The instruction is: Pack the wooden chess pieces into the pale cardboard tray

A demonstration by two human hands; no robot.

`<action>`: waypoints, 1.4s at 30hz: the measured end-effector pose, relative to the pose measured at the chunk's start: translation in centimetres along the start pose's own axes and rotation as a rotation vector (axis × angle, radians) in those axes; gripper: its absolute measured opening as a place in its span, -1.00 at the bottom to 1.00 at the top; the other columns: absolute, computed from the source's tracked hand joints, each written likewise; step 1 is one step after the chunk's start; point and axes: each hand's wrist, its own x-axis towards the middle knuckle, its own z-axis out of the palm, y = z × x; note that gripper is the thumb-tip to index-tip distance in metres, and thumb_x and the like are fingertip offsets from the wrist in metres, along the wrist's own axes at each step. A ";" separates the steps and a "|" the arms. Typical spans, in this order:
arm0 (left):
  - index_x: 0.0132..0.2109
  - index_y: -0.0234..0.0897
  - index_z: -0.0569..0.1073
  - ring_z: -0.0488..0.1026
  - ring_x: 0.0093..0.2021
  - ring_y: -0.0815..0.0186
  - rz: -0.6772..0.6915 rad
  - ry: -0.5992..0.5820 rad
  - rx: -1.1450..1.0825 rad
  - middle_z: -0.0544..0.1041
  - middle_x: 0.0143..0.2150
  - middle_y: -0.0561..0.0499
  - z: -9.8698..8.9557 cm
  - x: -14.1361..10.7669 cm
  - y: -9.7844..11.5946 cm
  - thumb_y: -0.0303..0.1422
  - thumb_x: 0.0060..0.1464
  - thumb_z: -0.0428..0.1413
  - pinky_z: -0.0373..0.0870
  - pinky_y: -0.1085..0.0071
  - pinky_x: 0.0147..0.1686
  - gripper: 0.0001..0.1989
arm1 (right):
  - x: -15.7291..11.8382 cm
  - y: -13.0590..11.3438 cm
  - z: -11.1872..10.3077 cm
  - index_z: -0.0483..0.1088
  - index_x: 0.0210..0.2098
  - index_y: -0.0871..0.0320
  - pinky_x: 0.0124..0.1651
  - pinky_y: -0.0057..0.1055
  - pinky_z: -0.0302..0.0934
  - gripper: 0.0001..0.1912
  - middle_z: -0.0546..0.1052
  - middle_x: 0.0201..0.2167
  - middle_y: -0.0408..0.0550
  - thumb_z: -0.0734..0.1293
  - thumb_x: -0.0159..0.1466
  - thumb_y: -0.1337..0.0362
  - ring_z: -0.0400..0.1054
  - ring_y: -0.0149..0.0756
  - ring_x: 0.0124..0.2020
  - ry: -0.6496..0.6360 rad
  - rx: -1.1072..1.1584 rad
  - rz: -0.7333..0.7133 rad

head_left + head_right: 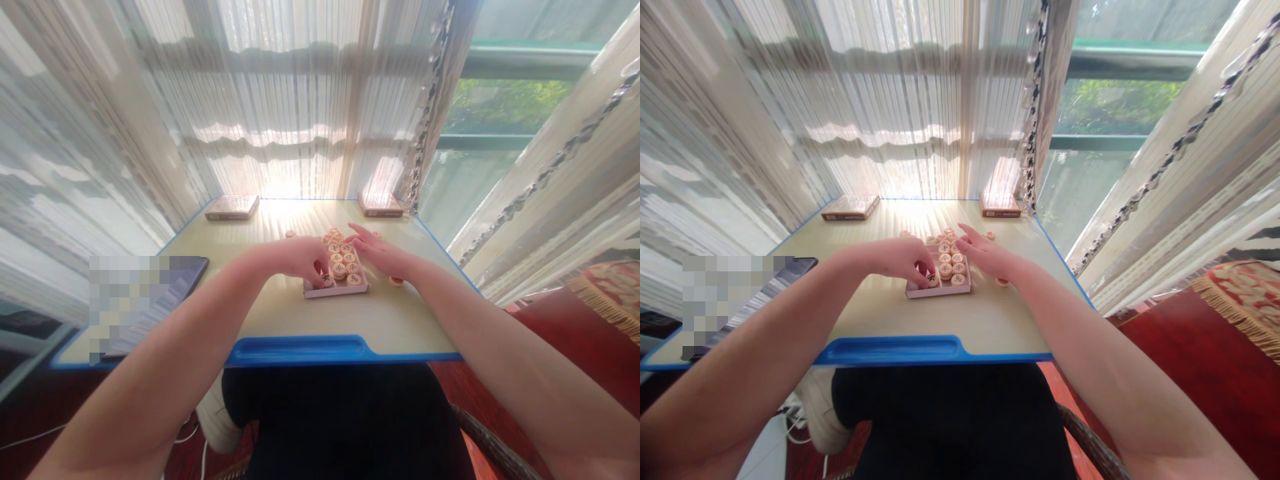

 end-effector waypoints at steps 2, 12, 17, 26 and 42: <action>-0.32 -0.21 0.58 0.37 -0.48 0.41 0.010 0.003 -0.020 0.52 -0.47 0.12 0.0 -0.1 -0.2 -0.25 -0.14 0.18 0.15 0.49 -0.47 -0.80 | 0.0 -0.1 -0.1 -0.14 0.35 -0.03 0.27 -0.06 -0.03 -0.21 0.32 0.20 -0.08 0.06 0.23 -0.20 0.15 -0.05 0.22 -0.013 -0.011 0.006; -0.35 -0.23 0.57 0.40 -0.42 0.40 -0.002 -0.015 -0.050 0.55 -0.43 0.10 0.2 0.1 -0.6 -0.19 -0.13 0.17 0.20 0.51 -0.43 -0.77 | -0.2 -0.5 -0.1 -0.06 0.33 0.04 0.30 -0.10 -0.07 -0.26 0.27 0.24 -0.05 0.03 0.27 -0.17 0.11 -0.09 0.25 -0.014 -0.075 0.010; -0.38 -0.24 0.57 0.38 -0.45 0.40 0.002 0.004 -0.041 0.53 -0.47 0.09 0.2 0.1 -0.2 -0.17 -0.12 0.16 0.19 0.50 -0.45 -0.76 | -0.3 -0.5 -0.1 -0.02 0.32 0.04 0.30 -0.09 -0.07 -0.27 0.26 0.24 -0.04 0.04 0.26 -0.17 0.10 -0.08 0.26 -0.008 -0.087 0.002; -0.39 -0.23 0.57 0.36 -0.47 0.42 0.011 0.026 -0.047 0.51 -0.49 0.11 0.4 0.2 0.1 -0.19 -0.12 0.16 0.16 0.50 -0.46 -0.78 | -0.3 -0.7 -0.1 0.01 0.30 0.01 0.31 -0.07 -0.10 -0.32 0.26 0.24 -0.04 0.01 0.29 -0.14 0.07 -0.13 0.28 0.007 -0.087 -0.016; -0.43 -0.27 0.53 0.37 -0.45 0.39 0.011 0.032 -0.054 0.51 -0.47 0.07 0.6 0.3 0.3 -0.19 -0.09 0.14 0.18 0.49 -0.46 -0.78 | -0.2 -0.5 -0.2 -0.04 0.32 0.01 0.30 -0.06 -0.09 -0.29 0.26 0.25 -0.06 0.02 0.28 -0.15 0.07 -0.08 0.27 -0.019 -0.090 -0.001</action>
